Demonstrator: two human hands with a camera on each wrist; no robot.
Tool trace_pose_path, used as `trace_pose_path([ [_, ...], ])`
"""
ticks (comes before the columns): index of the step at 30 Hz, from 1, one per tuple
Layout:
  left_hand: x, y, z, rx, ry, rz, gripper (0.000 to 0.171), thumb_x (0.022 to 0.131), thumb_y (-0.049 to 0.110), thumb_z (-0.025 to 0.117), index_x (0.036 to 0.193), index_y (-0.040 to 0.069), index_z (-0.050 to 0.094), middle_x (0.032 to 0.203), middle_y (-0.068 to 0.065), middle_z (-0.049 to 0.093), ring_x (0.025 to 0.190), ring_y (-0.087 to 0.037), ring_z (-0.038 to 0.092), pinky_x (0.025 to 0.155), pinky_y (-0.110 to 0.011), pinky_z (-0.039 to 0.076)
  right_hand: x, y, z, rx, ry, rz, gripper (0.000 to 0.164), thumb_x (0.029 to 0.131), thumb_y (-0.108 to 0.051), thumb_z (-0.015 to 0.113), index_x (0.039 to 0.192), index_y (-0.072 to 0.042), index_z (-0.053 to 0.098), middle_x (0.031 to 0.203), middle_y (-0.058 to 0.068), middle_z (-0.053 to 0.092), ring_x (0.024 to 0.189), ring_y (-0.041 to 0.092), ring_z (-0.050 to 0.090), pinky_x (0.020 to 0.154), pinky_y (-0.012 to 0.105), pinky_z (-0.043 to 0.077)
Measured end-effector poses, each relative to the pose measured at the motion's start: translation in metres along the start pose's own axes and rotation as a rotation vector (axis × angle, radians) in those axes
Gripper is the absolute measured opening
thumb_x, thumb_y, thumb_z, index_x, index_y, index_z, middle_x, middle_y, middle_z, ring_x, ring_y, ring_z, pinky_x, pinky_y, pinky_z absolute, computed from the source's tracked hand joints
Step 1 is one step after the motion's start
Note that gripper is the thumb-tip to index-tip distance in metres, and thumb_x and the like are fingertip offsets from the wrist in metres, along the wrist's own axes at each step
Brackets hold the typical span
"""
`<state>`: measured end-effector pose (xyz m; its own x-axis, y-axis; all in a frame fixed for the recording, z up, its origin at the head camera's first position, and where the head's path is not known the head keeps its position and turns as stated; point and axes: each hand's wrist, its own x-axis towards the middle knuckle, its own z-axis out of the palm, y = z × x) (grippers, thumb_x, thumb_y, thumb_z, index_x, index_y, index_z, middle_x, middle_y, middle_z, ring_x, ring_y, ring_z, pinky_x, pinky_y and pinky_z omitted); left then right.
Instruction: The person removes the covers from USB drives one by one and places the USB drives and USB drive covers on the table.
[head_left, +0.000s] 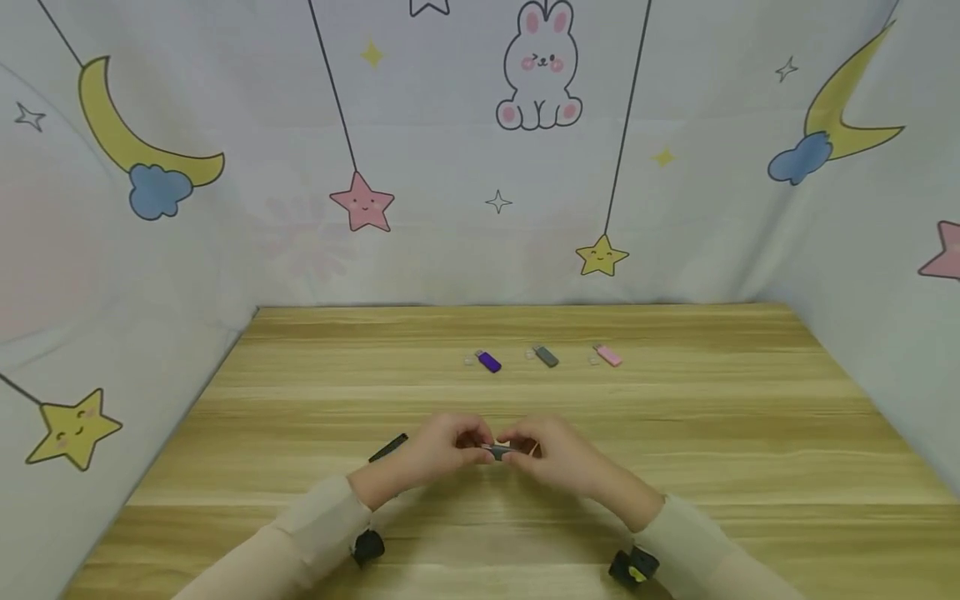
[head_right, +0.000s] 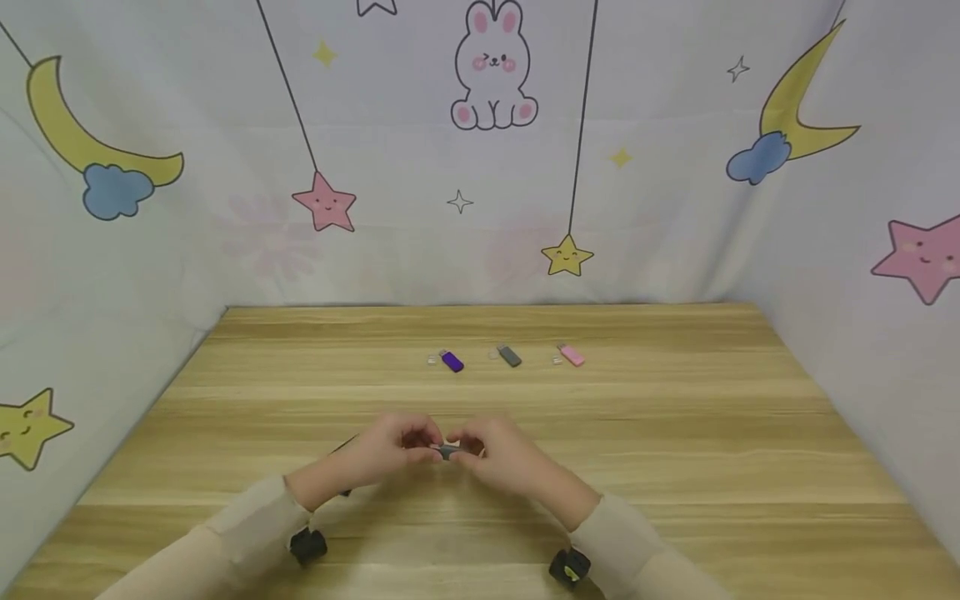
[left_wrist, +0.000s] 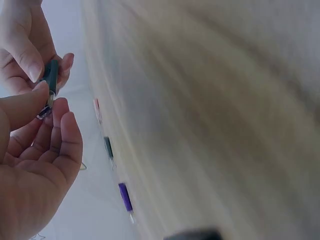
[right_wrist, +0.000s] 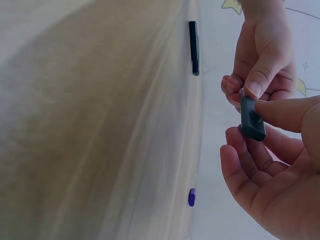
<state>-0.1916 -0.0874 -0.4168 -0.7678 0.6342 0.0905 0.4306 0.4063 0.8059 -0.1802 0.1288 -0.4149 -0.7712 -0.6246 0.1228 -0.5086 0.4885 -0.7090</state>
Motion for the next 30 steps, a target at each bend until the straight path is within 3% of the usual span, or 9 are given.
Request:
trace_pose_path([
  [11,-0.01,0.006,0.025,-0.104,0.075,-0.011,0.005,0.084,0.003,0.072,0.087,0.0,0.07,0.085,-0.008,0.069,0.073,-0.003,0.058,0.064,-0.02,0.051,-0.021,-0.003,0.008,-0.04,0.031,-0.03,0.022,0.09,-0.015,0.069,0.109,-0.006,0.072,0.087,-0.005,0.062,0.076,0.001,0.051,0.066,0.02,0.049],
  [17,-0.013,0.009,0.032,-0.102,0.096,-0.039,0.004,0.084,0.002,0.073,0.086,0.0,0.071,0.085,-0.007,0.069,0.07,-0.002,0.058,0.062,-0.018,0.05,-0.025,-0.005,0.011,-0.027,0.054,-0.063,0.017,0.088,-0.015,0.071,0.103,-0.007,0.074,0.086,-0.007,0.063,0.075,0.0,0.051,0.064,0.019,0.049],
  [30,-0.018,0.017,0.034,-0.192,0.057,-0.084,0.006,0.083,0.005,0.074,0.086,0.0,0.073,0.083,-0.006,0.071,0.071,-0.004,0.06,0.062,-0.017,0.049,-0.029,-0.002,0.012,-0.012,0.051,-0.159,0.013,0.085,-0.008,0.072,0.097,-0.003,0.076,0.075,-0.008,0.059,0.067,-0.004,0.045,0.058,0.017,0.047],
])
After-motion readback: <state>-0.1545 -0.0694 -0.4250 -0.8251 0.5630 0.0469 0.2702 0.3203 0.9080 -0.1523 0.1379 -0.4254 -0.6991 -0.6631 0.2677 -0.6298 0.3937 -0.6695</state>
